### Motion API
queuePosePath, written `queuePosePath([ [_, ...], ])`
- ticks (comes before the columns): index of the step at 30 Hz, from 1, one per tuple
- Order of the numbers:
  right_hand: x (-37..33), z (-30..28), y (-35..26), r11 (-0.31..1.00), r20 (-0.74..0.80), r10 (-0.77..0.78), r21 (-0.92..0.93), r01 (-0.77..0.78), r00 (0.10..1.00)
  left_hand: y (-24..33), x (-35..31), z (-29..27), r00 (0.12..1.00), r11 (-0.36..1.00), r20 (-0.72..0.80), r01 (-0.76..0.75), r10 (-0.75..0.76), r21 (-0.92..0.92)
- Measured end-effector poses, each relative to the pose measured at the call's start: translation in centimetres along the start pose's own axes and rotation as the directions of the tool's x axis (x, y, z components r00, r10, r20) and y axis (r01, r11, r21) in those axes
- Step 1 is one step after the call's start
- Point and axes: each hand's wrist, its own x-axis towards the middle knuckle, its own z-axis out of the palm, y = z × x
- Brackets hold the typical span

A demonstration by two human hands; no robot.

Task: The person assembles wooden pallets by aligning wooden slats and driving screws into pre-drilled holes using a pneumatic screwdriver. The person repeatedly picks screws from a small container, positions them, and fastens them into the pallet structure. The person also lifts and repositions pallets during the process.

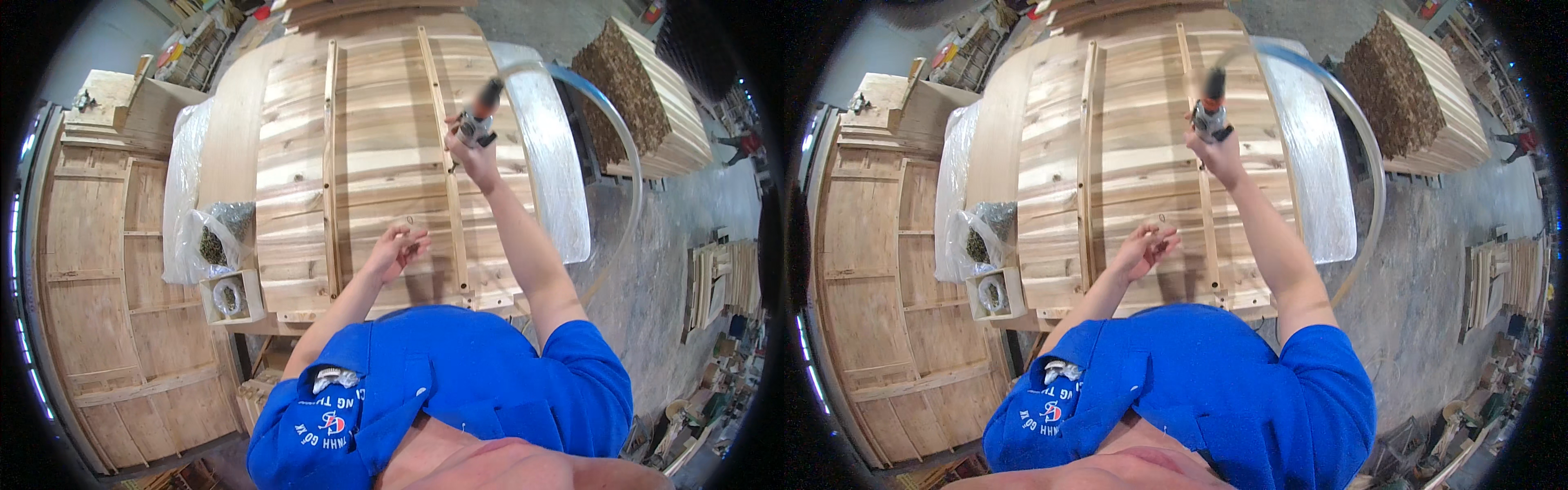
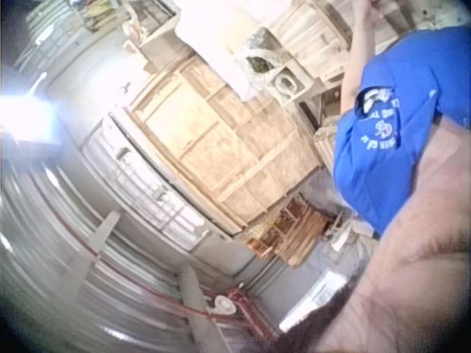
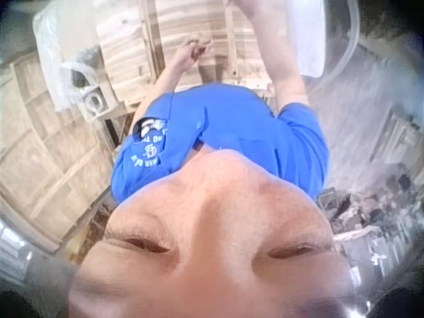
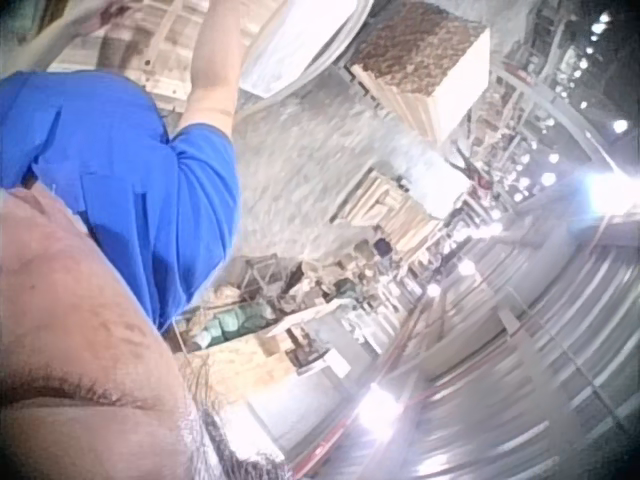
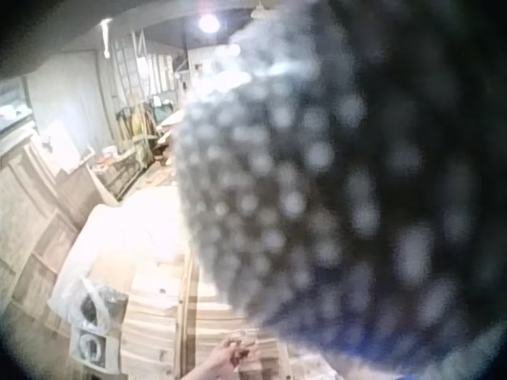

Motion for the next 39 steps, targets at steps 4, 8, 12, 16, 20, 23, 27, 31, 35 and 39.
queuePosePath([
  [4, -2.3, 1.8, -4.1, 0.959, 0.01, -0.188, 0.219, 0.181, 0.982, -0.2, -1.9, -1.5, 1.0, 0.999, -0.009, -0.012, 0.012, -0.044],
  [8, -7.4, 3.1, -7.1, 0.932, 0.096, -0.227, 0.31, 0.188, 0.969, -0.3, -2.3, -1.4, 0.997, 0.994, 0.033, -0.065, 0.068, -0.089],
  [12, -12.1, 3.8, -8.6, 0.905, 0.17, -0.335, 0.333, 0.266, 0.927, 0.8, -3.2, -0.6, 0.99, 0.99, 0.126, -0.048, 0.065, -0.136],
  [16, -15.3, 4.9, -11.0, 0.901, 0.208, -0.364, 0.327, 0.287, 0.908, 1.7, -4.2, -0.8, 0.964, 0.975, 0.236, -0.07, 0.121, -0.213],
  [20, -17.0, 6.0, -12.2, 0.875, 0.179, -0.436, 0.315, 0.368, 0.882, 2.2, -5.6, -0.7, 0.955, 0.951, 0.235, -0.106, 0.179, -0.292],
  [23, -17.9, 7.4, -12.5, 0.852, 0.156, -0.471, 0.337, 0.402, 0.868, 2.2, -7.5, -0.3, 0.968, 0.93, 0.173, -0.113, 0.183, -0.349],
  [27, -18.6, 10.1, -12.9, 0.807, 0.135, -0.491, 0.441, 0.392, 0.86, 3.3, -9.6, -2.0, 0.975, 0.9, 0.152, -0.083, 0.162, -0.427],
  [31, -19.0, 12.7, -12.6, 0.748, 0.095, -0.507, 0.542, 0.383, 0.856, 4.7, -11.6, -3.7, 0.974, 0.889, 0.152, -0.084, 0.169, -0.45],
  [35, -19.3, 15.5, -12.8, 0.79, 0.151, -0.447, 0.528, 0.31, 0.882, 5.7, -14.1, -5.9, 0.976, 0.852, 0.145, -0.066, 0.164, -0.52],
  [39, -20.1, 18.0, -14.8, 0.765, 0.144, -0.427, 0.583, 0.272, 0.893, 6.8, -16.4, -6.7, 0.955, 0.73, 0.209, -0.013, 0.212, -0.683],
])
